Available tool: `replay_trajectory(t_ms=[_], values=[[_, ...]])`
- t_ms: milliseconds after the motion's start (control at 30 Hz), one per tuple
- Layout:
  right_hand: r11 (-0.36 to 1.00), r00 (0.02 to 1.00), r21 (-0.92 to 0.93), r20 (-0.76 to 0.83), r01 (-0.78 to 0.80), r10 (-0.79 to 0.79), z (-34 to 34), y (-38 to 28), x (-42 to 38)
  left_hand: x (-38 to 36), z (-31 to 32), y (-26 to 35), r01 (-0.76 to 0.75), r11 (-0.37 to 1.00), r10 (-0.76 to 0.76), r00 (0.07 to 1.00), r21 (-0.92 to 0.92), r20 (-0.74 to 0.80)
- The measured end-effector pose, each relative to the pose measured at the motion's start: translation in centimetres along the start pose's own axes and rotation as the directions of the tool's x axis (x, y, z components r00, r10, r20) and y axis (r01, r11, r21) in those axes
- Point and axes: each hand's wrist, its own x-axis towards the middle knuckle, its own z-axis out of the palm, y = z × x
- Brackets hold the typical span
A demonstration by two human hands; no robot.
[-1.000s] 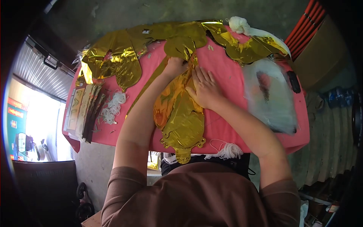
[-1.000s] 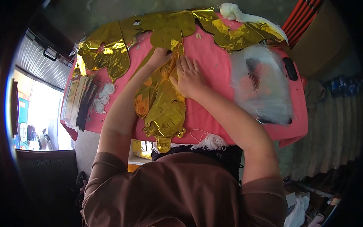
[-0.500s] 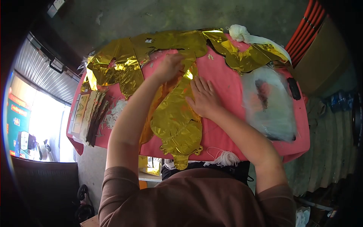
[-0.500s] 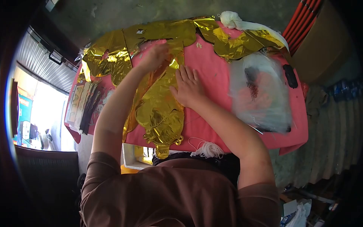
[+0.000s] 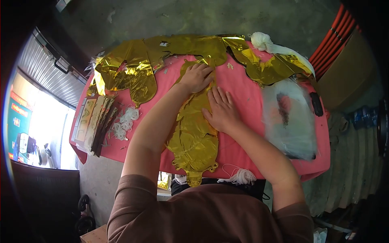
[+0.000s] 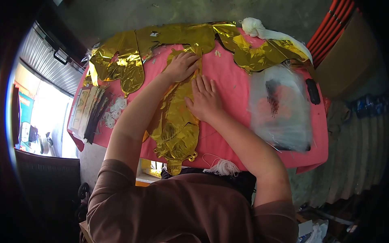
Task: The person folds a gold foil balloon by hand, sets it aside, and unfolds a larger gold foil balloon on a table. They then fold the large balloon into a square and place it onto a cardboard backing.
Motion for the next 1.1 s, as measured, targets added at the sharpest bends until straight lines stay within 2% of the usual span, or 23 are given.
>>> replay_trajectory(t_ms=[67, 133, 333, 533, 600, 633, 700, 767, 867, 933, 967, 1033, 1100], values=[[1.0, 1.0, -0.006, 0.007, 0.001, -0.001, -0.1, 0.0, 0.0, -0.1, 0.3, 0.1, 0.011, 1.0, -0.011, 1.0, 0.022, -0.013], [1.0, 1.0, -0.011, 0.016, 0.001, -0.001, -0.1, 0.0, 0.0, -0.3, 0.9, 0.1, -0.035, 0.995, 0.044, 0.994, 0.09, -0.104], [1.0, 0.999, 0.021, 0.039, -0.001, 0.0, -0.2, 0.2, 0.2, -0.5, 0.9, 0.3, -0.015, 0.997, 0.022, 0.995, 0.074, -0.093], [0.991, 0.996, 0.129, 0.084, -0.034, 0.023, -1.3, -0.3, 0.1, -0.5, 1.2, 0.0, -0.032, 0.995, 0.043, 0.992, 0.091, -0.119], [0.992, 0.992, 0.022, 0.022, 0.127, -0.127, -1.4, -0.9, -0.6, -0.4, 1.4, -0.1, -0.037, 0.995, 0.048, 0.991, 0.087, -0.126], [0.992, 0.992, 0.022, 0.023, 0.126, -0.126, -1.4, -1.2, -0.8, -0.3, 1.5, -0.2, -0.041, 0.996, 0.052, 0.99, 0.082, -0.131], [0.985, 0.982, 0.118, 0.126, 0.129, -0.144, -1.4, -1.7, -1.2, -0.3, 1.6, -0.3, -0.044, 0.997, 0.052, 0.991, 0.068, -0.12], [0.986, 0.982, 0.092, 0.117, 0.135, -0.146, -1.0, -1.7, -1.6, -0.3, 1.5, -0.3, -0.042, 0.997, 0.049, 0.992, 0.06, -0.113], [0.988, 0.984, 0.068, 0.102, 0.142, -0.148, -0.7, -1.9, -1.7, -0.3, 1.7, -0.8, -0.04, 0.999, 0.045, 0.98, 0.033, -0.192], [0.988, 0.985, 0.068, 0.094, 0.137, -0.143, -0.9, -1.9, -1.7, 0.3, 1.4, -1.8, -0.008, 0.967, -0.05, 0.974, -0.255, -0.221], [0.989, 0.984, 0.053, 0.101, 0.139, -0.144, -1.1, -2.0, -1.7, 0.4, 0.9, -2.5, -0.009, 0.967, -0.049, 0.975, -0.256, -0.218], [0.99, 0.984, 0.041, 0.11, 0.138, -0.142, -1.0, -1.9, -1.7, 0.3, -0.5, -4.1, 0.105, 0.921, -0.169, 0.976, -0.375, -0.141], [0.989, 0.986, 0.055, 0.082, 0.141, -0.145, -0.6, -1.8, -1.7, -0.4, -2.1, -4.9, 0.154, 0.928, -0.227, 0.956, -0.34, -0.188]])
